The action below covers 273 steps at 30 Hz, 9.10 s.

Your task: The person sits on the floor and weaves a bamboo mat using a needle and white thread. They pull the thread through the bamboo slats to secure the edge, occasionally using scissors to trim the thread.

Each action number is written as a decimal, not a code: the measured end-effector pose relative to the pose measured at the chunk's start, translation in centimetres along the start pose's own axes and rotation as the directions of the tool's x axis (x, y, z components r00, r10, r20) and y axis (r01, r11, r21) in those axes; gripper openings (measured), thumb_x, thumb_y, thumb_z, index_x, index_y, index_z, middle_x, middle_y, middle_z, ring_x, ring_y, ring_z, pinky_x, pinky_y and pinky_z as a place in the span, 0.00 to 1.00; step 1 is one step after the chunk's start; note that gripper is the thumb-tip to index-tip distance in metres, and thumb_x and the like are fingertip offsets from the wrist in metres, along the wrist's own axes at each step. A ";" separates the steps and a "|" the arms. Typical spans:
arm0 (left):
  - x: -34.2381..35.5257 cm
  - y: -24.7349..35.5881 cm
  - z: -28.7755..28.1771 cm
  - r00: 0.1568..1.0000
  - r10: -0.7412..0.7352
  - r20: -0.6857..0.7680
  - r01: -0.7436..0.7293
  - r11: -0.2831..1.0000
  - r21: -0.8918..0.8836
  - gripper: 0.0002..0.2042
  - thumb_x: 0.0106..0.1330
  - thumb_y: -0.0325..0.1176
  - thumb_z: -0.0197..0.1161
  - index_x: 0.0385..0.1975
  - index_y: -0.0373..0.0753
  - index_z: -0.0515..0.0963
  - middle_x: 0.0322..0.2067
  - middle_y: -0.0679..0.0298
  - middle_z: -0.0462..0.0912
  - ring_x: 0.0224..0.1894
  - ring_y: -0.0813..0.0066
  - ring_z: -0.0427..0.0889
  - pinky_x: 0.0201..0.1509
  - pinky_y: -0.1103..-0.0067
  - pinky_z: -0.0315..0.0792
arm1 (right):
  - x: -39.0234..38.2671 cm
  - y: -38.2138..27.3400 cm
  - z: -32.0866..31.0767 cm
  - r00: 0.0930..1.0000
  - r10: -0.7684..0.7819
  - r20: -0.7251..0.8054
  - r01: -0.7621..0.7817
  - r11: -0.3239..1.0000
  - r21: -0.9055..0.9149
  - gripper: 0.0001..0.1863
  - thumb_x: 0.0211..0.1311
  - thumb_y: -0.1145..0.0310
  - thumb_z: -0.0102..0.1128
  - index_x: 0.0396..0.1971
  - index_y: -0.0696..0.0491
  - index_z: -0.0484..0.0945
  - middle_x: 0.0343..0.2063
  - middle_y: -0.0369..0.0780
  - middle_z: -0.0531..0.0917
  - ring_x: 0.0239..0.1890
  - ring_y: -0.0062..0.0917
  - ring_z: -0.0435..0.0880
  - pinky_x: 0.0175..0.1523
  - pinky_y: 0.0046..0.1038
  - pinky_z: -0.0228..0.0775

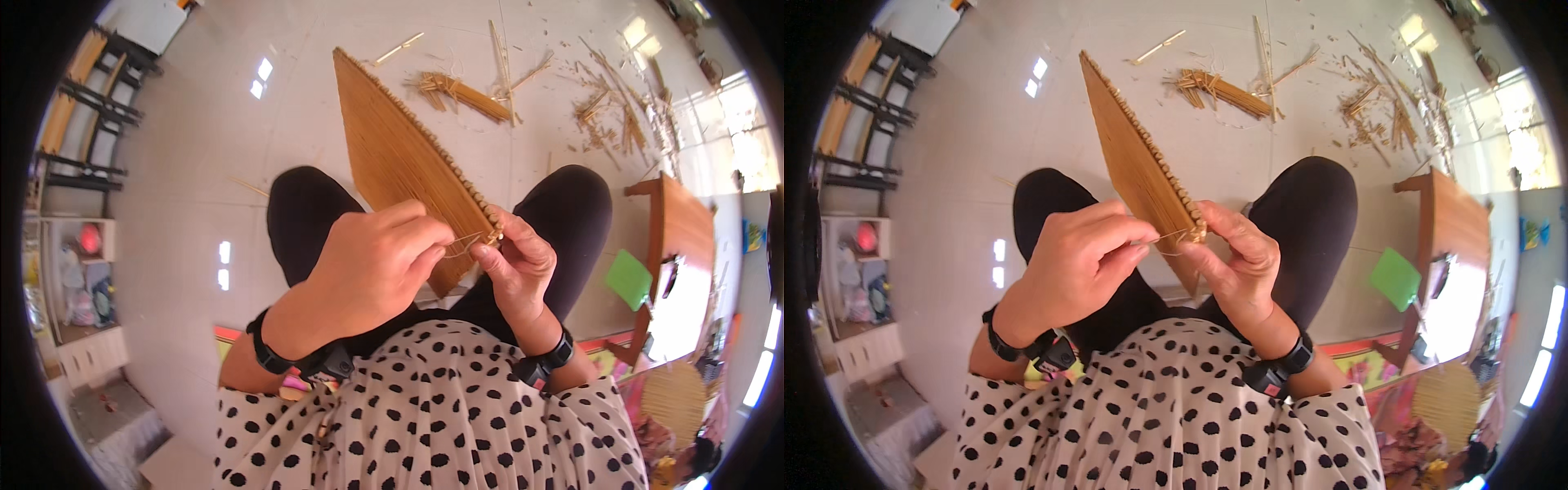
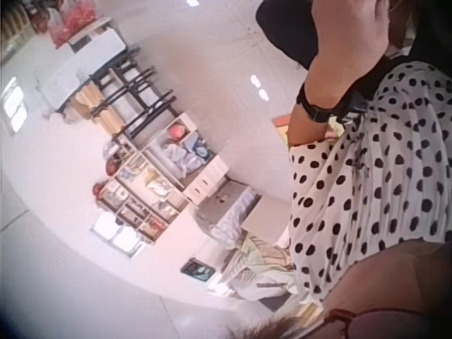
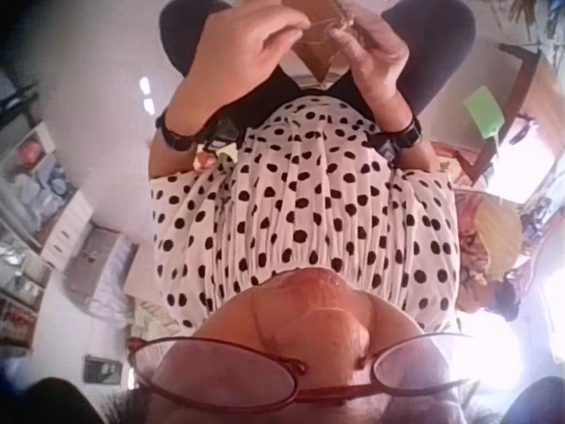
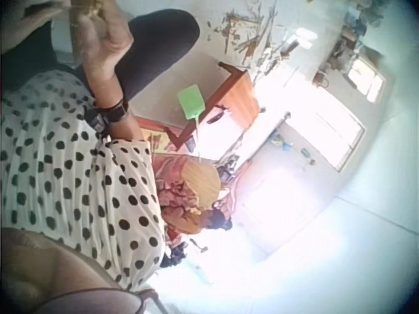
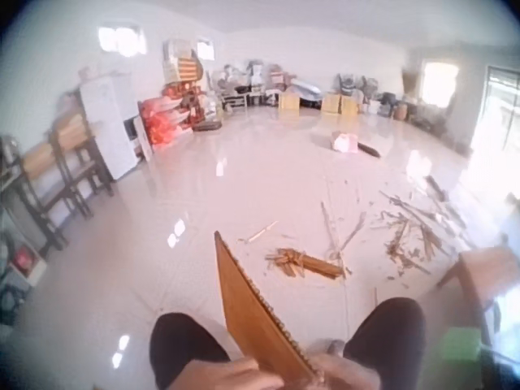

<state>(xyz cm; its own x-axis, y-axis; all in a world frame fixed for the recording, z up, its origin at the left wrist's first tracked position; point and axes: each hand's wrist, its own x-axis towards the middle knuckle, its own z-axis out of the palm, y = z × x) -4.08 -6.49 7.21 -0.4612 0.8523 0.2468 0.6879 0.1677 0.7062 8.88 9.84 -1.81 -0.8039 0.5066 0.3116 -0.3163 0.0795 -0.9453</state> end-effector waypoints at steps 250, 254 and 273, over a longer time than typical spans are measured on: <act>-1.0 -3.7 1.3 0.883 -0.178 -0.435 0.212 0.977 0.030 0.30 0.57 0.17 0.65 0.61 0.32 0.65 0.53 0.48 0.77 0.50 0.57 0.83 0.43 0.72 0.84 | 4.1 -1.4 6.0 0.989 -0.033 0.147 0.053 0.989 -0.137 0.18 0.63 0.88 0.49 0.51 0.61 0.78 0.47 0.50 0.83 0.49 0.39 0.84 0.55 0.30 0.75; 1.2 -4.4 1.4 0.878 -0.102 -0.468 0.151 0.986 0.068 0.28 0.57 0.16 0.63 0.61 0.33 0.68 0.51 0.50 0.80 0.48 0.58 0.84 0.43 0.71 0.83 | 4.8 -1.3 5.3 0.997 0.006 0.071 0.007 0.983 -0.185 0.18 0.66 0.87 0.46 0.53 0.61 0.77 0.46 0.45 0.84 0.49 0.26 0.83 0.55 0.27 0.75; -2.9 -8.4 -6.4 0.850 -0.210 -0.484 0.231 0.973 -0.016 0.34 0.57 0.08 0.46 0.66 0.39 0.65 0.49 0.56 0.79 0.52 0.70 0.79 0.62 0.76 0.70 | 5.7 -0.8 1.3 0.992 -0.042 -0.116 0.008 0.959 -0.282 0.16 0.59 0.83 0.60 0.48 0.58 0.80 0.47 0.45 0.84 0.42 0.28 0.84 0.47 0.26 0.77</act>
<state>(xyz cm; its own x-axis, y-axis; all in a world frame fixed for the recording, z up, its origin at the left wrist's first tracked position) -12.16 -13.53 4.78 -0.8075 0.4492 0.3823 0.5533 0.3521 0.7549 3.93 11.55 0.82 -0.7258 0.5991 0.3379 -0.1677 0.3223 -0.9317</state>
